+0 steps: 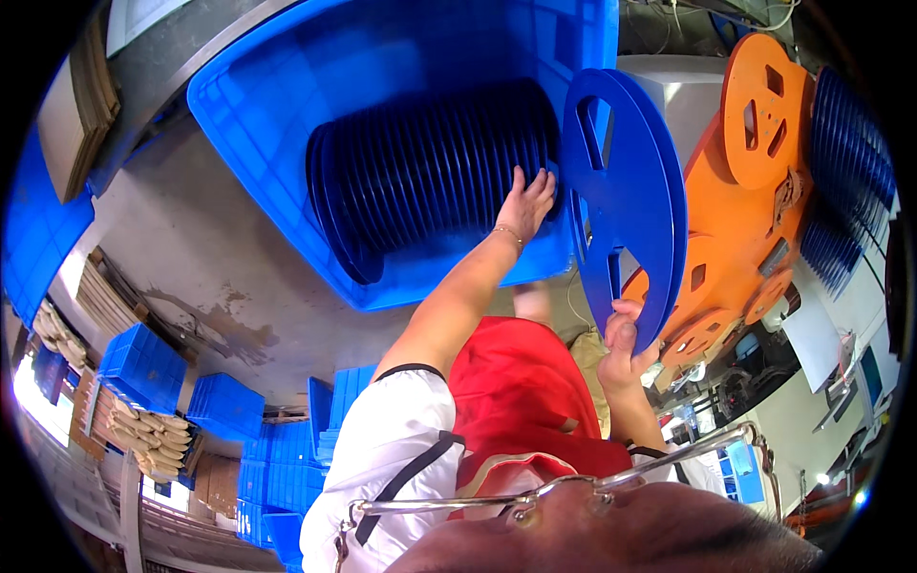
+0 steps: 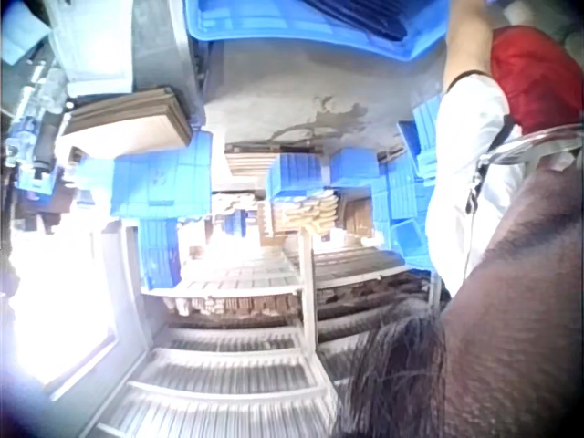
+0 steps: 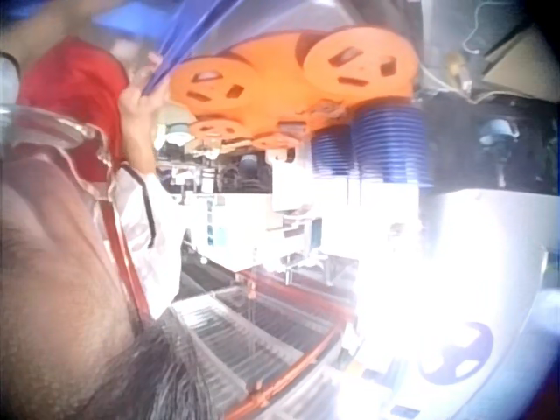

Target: The person repeatedly picks up blue plastic spools from a table and stacks them into a large blue plastic bin. The person handles the spools one by one, placing them vertically into the container until it is filled.

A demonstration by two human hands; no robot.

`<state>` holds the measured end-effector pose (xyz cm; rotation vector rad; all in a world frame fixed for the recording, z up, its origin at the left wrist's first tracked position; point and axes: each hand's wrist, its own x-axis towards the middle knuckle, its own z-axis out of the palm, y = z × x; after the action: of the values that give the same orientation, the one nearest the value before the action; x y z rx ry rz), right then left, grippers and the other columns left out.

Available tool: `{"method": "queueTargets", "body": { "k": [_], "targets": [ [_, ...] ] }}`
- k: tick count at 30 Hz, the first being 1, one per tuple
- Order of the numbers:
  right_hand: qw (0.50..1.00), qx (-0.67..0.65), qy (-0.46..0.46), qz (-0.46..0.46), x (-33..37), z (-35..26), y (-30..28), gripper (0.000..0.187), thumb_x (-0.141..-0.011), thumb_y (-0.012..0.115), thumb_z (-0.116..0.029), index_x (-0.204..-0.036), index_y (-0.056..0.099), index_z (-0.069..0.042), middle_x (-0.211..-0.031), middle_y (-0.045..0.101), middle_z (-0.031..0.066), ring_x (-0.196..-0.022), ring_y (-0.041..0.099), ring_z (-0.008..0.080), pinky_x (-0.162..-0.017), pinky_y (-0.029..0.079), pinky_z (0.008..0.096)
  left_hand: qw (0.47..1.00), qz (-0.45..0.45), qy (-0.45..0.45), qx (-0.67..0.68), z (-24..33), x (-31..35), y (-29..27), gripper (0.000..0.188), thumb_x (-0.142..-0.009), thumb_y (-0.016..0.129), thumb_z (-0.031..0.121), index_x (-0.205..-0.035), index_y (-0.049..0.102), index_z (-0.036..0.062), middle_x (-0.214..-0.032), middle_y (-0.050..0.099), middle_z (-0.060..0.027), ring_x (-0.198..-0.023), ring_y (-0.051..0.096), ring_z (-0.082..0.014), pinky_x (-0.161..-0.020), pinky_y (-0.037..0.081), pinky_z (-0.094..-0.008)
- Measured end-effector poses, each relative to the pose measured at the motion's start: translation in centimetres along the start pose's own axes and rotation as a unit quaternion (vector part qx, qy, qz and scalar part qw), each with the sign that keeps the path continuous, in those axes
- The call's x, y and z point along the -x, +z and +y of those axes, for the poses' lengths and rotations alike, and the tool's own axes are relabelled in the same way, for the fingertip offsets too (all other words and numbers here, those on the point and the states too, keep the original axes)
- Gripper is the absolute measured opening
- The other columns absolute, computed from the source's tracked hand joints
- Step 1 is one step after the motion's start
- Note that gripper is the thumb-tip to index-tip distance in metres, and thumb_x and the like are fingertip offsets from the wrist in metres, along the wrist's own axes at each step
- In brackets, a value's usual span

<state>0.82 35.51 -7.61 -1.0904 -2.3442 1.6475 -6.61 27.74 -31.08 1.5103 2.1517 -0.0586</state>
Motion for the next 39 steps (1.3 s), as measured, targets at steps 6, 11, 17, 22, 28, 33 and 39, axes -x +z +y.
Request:
{"method": "queueTargets", "body": {
  "k": [6,11,17,22,28,33,39],
  "targets": [
    [0.999,-0.038,0.018,-0.018,-0.2,0.0,0.1,0.038,-0.09,0.05,-0.032,-0.096,0.054,0.006,-0.057,0.047,0.0013,-0.05,0.043,0.0077,-0.046,0.032,0.0209,0.953,0.197,-0.122,0.197,-2.0,3.0,-1.3,0.042,-0.075,0.057,0.016,-0.116,0.052,0.0098,-0.129,0.041,-0.012,-0.121,0.037,-0.0293,-0.098,0.027,-0.0515],
    [0.994,-0.056,0.074,-0.055,-0.1,0.0,0.1,0.038,-0.09,0.051,-0.031,-0.098,0.052,0.006,-0.058,0.045,0.0003,-0.05,0.04,0.0063,-0.046,0.029,0.0201,0.811,0.353,-0.446,0.136,-9.0,15.7,-4.2,0.05,-0.069,0.068,0.021,-0.115,0.051,0.0112,-0.125,0.045,-0.0137,-0.117,0.04,-0.0324,-0.094,0.03,-0.0504],
    [0.982,-0.098,0.125,-0.106,0.3,-2.5,2.5,0.037,-0.091,0.05,-0.031,-0.101,0.048,0.004,-0.057,0.044,0.0007,-0.049,0.04,0.0062,-0.045,0.03,0.0192,0.785,0.059,-0.595,0.163,-9.8,24.1,2.1,0.034,-0.087,0.048,0.036,-0.068,0.059,0.0107,-0.062,0.06,-0.0138,-0.056,0.059,-0.0358,-0.051,0.048,-0.0442],
    [0.969,-0.117,0.153,-0.158,1.5,-3.8,3.8,0.03,-0.091,0.052,-0.025,-0.101,0.051,0.002,-0.063,0.05,0.0033,-0.054,0.046,0.0075,-0.05,0.037,0.0203,0.821,0.105,-0.547,0.125,-7.5,27.1,-3.7,0.028,-0.085,0.053,0.027,-0.062,0.053,0.0106,-0.061,0.058,-0.0106,-0.052,0.057,-0.0289,-0.047,0.046,-0.0383],
    [0.95,-0.122,0.161,-0.239,4.7,-4.3,6.8,0.028,-0.091,0.051,-0.023,-0.103,0.049,0.002,-0.075,0.057,0.0077,-0.069,0.056,0.0131,-0.066,0.047,0.0263,0.821,0.199,-0.489,0.218,-3.7,34.2,-14.2,0.016,-0.077,0.064,0.016,-0.066,0.054,0.0089,-0.054,0.05,-0.0083,-0.046,0.05,-0.0276,-0.042,0.038,-0.0368],
    [0.918,-0.05,0.09,-0.382,7.0,-6.2,8.5,0.047,-0.082,0.064,-0.027,-0.116,0.046,0.001,-0.105,0.06,0.0136,-0.1,0.058,0.0254,-0.085,0.045,0.0325,0.853,0.248,-0.389,0.244,0.6,35.6,-20.1,0.013,-0.069,0.068,0.016,-0.073,0.06,0.0069,-0.053,0.047,-0.0051,-0.042,0.046,-0.0214,-0.04,0.036,-0.0332],
    [0.837,-0.089,0.129,-0.524,9.6,-6.2,8.6,0.073,-0.064,0.079,-0.033,-0.118,0.043,0.002,-0.108,0.057,0.017,-0.113,0.048,0.0303,-0.095,0.038,0.0394,0.765,0.273,-0.333,0.479,3.1,34.2,-20.0,0.015,-0.068,0.069,0.012,-0.073,0.059,0.003,-0.063,0.057,-0.0101,-0.055,0.056,-0.026,-0.05,0.044,-0.0355]
  ]
}}
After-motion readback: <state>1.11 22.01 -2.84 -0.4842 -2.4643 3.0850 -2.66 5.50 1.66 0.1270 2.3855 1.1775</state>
